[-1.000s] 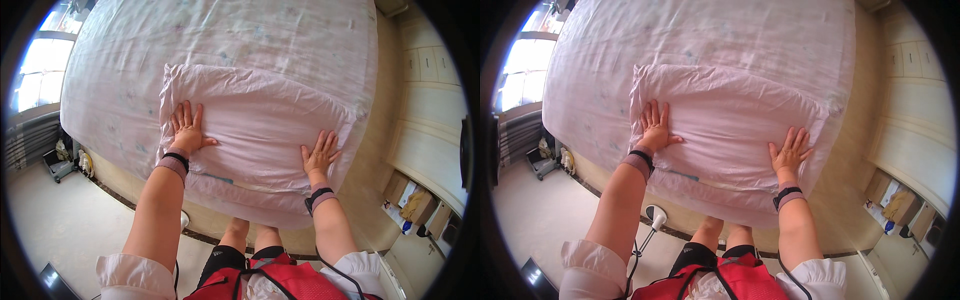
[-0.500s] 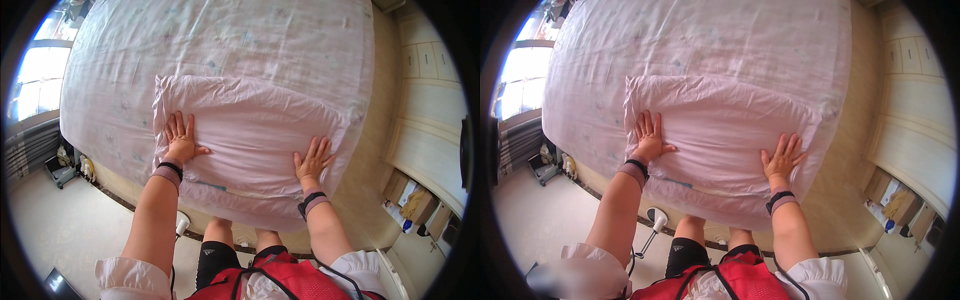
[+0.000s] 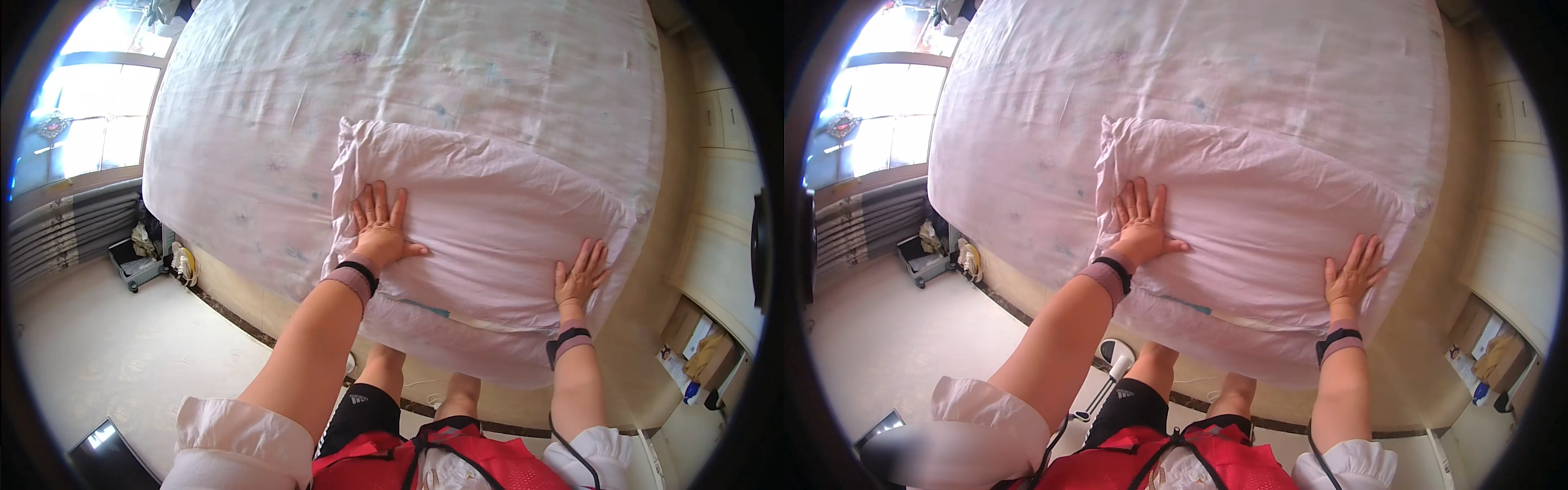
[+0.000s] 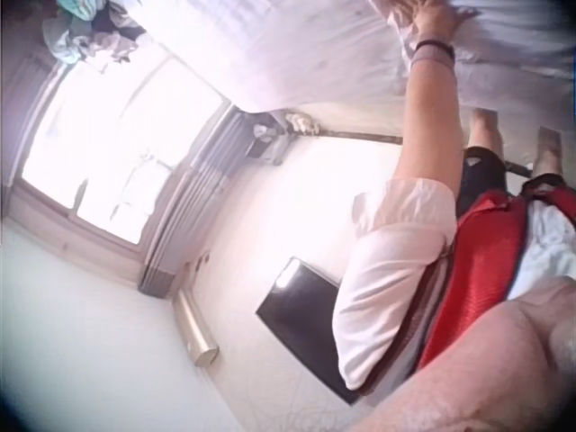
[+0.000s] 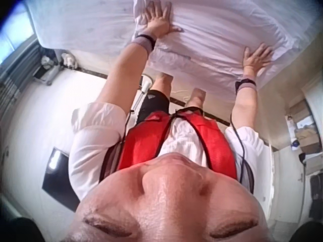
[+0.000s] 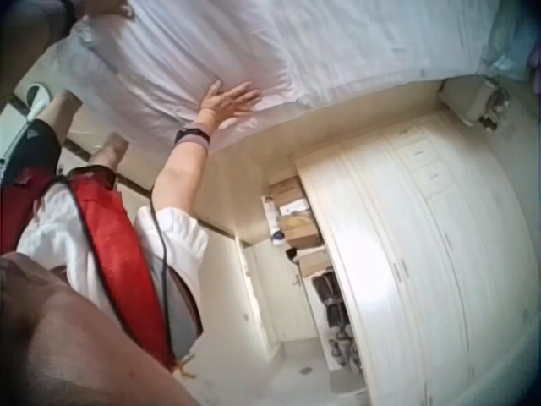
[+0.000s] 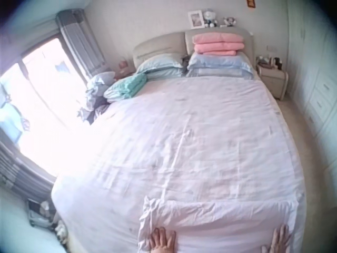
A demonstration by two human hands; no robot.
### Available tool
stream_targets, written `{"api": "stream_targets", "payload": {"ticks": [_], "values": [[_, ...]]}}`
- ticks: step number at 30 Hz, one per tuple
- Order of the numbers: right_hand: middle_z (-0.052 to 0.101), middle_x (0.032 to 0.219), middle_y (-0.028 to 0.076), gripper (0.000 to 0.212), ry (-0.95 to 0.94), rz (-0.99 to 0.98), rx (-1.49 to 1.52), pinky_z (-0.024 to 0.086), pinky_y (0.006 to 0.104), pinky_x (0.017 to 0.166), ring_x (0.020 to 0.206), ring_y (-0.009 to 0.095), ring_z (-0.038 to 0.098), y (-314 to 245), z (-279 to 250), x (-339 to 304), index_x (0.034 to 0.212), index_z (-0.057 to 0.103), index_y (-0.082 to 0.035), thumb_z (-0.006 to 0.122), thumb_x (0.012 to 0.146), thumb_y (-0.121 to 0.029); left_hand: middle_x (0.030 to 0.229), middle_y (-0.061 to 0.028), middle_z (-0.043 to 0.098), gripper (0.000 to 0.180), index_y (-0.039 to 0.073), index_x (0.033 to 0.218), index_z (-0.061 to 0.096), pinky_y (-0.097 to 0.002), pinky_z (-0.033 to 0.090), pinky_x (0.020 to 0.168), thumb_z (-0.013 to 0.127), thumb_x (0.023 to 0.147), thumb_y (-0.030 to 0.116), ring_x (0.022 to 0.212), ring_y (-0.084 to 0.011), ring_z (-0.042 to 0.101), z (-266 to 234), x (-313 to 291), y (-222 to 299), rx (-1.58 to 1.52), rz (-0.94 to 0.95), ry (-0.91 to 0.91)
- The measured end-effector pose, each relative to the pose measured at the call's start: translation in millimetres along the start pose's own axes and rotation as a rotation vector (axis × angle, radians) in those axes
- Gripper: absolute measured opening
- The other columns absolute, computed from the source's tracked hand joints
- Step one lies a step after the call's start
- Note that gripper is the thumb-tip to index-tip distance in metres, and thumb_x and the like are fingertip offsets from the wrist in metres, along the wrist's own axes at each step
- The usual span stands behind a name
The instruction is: The person folds a light pink patterned sheet on a bed, smoothing and aligning the edges before stacking it with other bedding. They then pick up a red cloth and wipe the surface of a white wardrobe door.
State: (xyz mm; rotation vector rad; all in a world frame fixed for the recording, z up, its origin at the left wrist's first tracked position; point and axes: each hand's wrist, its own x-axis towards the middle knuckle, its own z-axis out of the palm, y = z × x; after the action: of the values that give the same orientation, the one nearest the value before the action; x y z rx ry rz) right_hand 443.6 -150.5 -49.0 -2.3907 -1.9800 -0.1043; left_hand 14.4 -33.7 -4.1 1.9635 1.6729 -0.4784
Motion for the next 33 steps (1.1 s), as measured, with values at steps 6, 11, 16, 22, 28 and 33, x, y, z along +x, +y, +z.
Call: {"api": "stream_targets", "payload": {"ticks": [6, 11, 16, 22, 28, 33], "values": [[0.010, 0.167, 0.015, 0.088, -0.184, 0.312, -0.093, 0.018, 0.0709, 0.113, 0.154, 0.034, 0.010, -10, 2, -4, 0.161, 0.014, -0.020, 0.044, 0.092, -0.065, 0.162, -0.0286, -0.019, 0.140, 0.013, 0.161, 0.002, -0.0651, -0.013, 0.115, 0.069, 0.061, 0.083, 0.147, -0.0482, -0.024, -7, 0, 1, -0.049, 0.041, -0.022], [-0.004, 0.167, 0.020, 0.105, -0.565, 0.715, 0.059, 0.018, 0.0762, 0.108, 0.154, 0.037, -0.002, -109, -23, 2, 0.161, -0.001, -0.017, 0.040, 0.087, -0.079, 0.163, -0.0254, 0.003, 0.119, 0.018, 0.159, 0.021, -0.0658, 0.002, 0.115, 0.076, 0.066, 0.070, 0.149, -0.0466, -0.001, -19, -8, -20, -0.186, 0.108, 0.076], [-0.015, 0.165, 0.022, 0.114, -0.624, 0.731, 0.124, 0.008, 0.0786, 0.108, 0.153, 0.039, -0.014, -133, -37, 3, 0.160, -0.009, -0.015, 0.044, 0.084, -0.082, 0.092, -0.0035, 0.066, 0.031, -0.003, 0.114, 0.063, -0.0264, 0.051, 0.074, 0.069, 0.095, 0.021, 0.083, -0.0095, 0.060, -47, 49, -78, -1.166, -0.059, 0.599], [-0.017, 0.164, 0.023, 0.116, -0.628, 0.747, 0.144, 0.005, 0.0790, 0.108, 0.152, 0.040, -0.017, -138, -35, 5, 0.160, -0.009, -0.014, 0.043, 0.084, -0.083, 0.083, -0.0007, 0.062, 0.024, 0.003, 0.100, 0.067, -0.0254, 0.048, 0.064, 0.065, 0.098, 0.026, 0.072, -0.0102, 0.057, -104, 107, -105, -1.629, -0.170, 0.195], [-0.016, 0.165, 0.023, 0.114, -0.605, 0.752, 0.094, 0.003, 0.0782, 0.109, 0.152, 0.040, -0.018, -131, -32, 1, 0.160, -0.009, -0.014, 0.043, 0.085, -0.082, 0.073, -0.0010, 0.057, 0.027, 0.003, 0.094, 0.066, -0.0290, 0.044, 0.054, 0.070, 0.094, 0.030, 0.060, -0.0118, 0.051, -128, 121, -80, -1.539, -0.237, 0.055], [-0.016, 0.165, 0.022, 0.114, -0.592, 0.737, 0.074, 0.003, 0.0784, 0.108, 0.152, 0.040, -0.017, -137, -26, 1, 0.160, -0.009, -0.014, 0.042, 0.085, -0.082, 0.073, -0.0038, 0.058, 0.026, 0.003, 0.100, 0.067, -0.0321, 0.043, 0.050, 0.070, 0.094, 0.028, 0.058, -0.0128, 0.051, -129, 135, -85, -1.550, -0.326, 0.100]]}}
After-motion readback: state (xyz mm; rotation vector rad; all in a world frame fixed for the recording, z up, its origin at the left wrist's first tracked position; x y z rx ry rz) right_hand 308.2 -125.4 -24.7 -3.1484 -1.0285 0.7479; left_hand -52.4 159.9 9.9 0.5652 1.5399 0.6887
